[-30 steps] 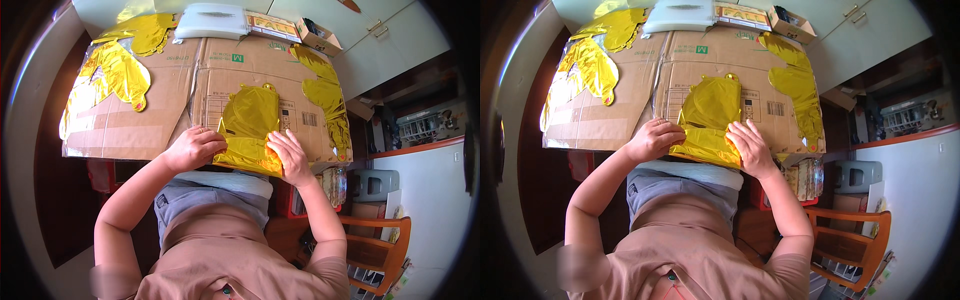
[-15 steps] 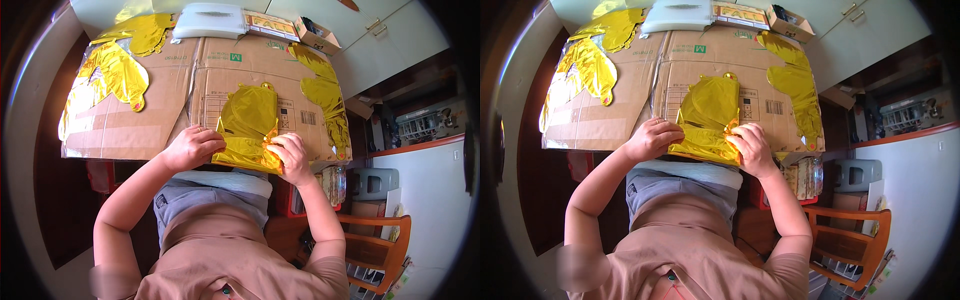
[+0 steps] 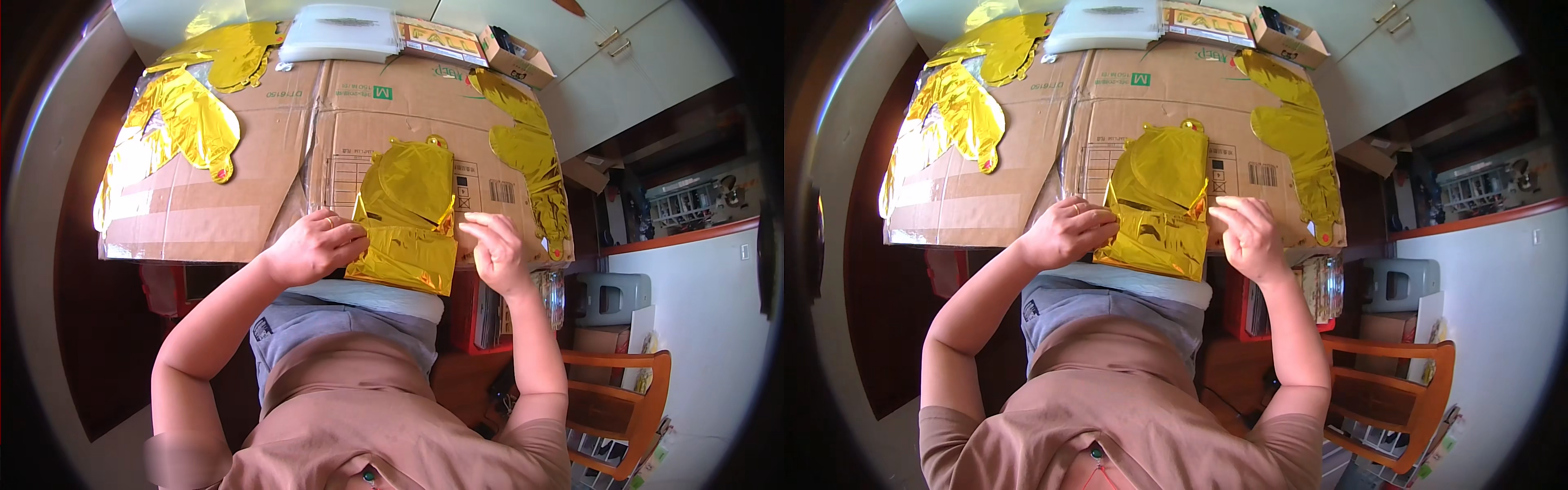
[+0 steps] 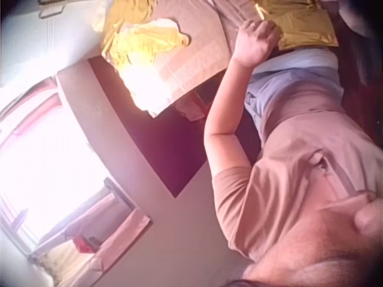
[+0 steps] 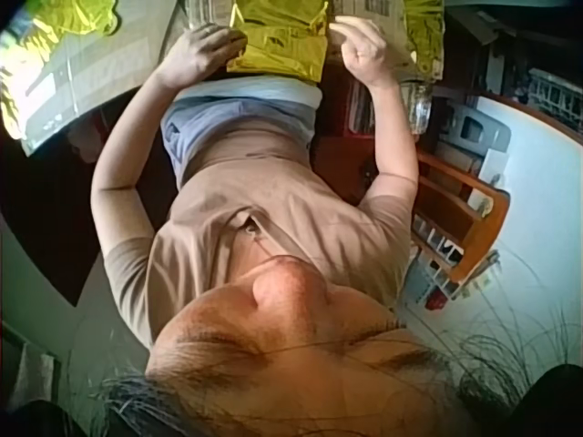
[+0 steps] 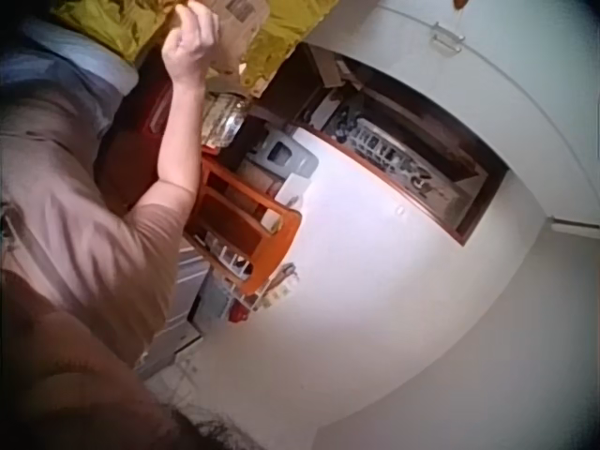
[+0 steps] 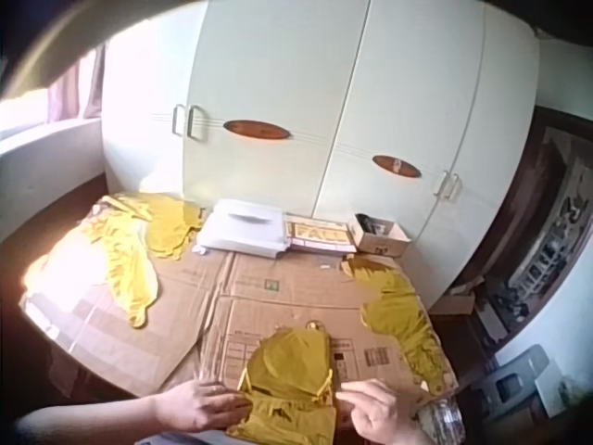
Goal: The recorder folds gold foil balloons and inserts them into plastic packaging sleeves.
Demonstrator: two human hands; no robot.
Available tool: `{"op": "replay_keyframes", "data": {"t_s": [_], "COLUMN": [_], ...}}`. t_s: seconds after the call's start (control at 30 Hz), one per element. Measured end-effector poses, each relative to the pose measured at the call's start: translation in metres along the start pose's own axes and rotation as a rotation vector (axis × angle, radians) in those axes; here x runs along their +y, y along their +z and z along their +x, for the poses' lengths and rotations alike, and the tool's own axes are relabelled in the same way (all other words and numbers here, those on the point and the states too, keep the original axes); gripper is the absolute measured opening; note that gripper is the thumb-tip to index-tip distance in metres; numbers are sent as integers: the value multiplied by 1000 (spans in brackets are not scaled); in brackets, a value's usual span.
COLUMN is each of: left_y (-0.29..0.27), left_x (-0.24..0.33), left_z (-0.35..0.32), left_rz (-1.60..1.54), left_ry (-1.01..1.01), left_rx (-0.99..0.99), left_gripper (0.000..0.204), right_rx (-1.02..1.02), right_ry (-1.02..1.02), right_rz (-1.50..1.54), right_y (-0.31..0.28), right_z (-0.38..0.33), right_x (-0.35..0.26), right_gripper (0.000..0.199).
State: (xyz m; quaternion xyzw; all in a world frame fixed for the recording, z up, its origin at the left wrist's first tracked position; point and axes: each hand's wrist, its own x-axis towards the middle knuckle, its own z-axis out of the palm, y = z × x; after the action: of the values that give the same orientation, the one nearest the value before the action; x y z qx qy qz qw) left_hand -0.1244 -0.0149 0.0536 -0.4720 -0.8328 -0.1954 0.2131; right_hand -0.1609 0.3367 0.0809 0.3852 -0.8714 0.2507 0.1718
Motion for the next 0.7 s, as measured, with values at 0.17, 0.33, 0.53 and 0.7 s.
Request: {"op": "replay_keyframes", "data": {"t_s": [0.17, 0.33, 0.53, 0.7], "left_y": [0, -24, 17, 46], "left_x": [7, 19, 54, 43], "left_z": [2, 17, 39, 48], "left_rz": [-3, -120, -154, -185], "left_ry": [-42, -162, -40, 21], "left_rx": [-12, -42, 8, -218], "left_gripper": [29, 38, 38, 52], "right_rx": [-65, -75, -33, 16], "right_ry": [128, 52, 24, 73], "right_rz": [129, -75, -99, 30], "right_y": [11, 22, 27, 27], "right_z": [9, 4, 4, 2], "right_x": [-7, -6, -10, 2], "right_gripper": [19, 23, 22, 18]}}
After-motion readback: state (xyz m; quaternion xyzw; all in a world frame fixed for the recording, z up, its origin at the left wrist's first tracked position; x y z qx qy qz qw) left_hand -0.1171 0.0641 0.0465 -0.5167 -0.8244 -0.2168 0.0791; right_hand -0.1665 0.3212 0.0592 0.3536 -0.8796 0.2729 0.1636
